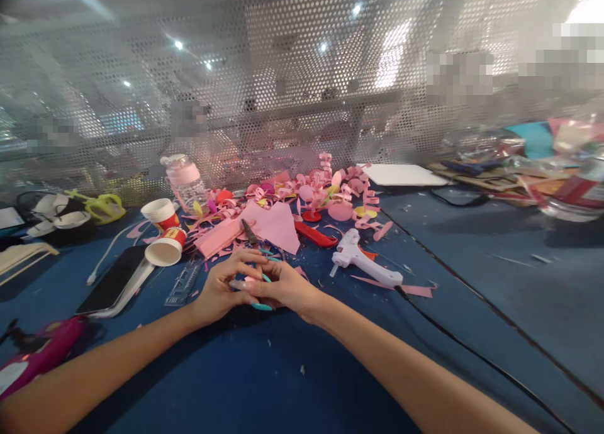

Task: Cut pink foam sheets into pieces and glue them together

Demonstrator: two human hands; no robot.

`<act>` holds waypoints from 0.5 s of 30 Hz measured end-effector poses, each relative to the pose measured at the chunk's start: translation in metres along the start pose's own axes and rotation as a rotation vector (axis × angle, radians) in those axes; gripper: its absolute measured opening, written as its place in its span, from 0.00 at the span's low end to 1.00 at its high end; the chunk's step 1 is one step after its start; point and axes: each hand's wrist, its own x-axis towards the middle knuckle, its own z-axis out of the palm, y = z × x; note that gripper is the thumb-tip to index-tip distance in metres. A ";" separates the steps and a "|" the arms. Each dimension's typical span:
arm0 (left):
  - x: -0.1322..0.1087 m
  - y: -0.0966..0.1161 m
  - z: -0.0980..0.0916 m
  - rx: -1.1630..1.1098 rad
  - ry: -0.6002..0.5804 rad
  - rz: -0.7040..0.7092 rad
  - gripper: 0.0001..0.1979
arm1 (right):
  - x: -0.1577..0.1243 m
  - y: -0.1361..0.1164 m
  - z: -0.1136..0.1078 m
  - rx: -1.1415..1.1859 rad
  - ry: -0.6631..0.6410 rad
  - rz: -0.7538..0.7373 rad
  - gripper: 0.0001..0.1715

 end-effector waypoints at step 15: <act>-0.005 0.006 0.007 -0.018 0.234 -0.266 0.11 | 0.001 0.005 0.021 0.240 0.382 -0.007 0.24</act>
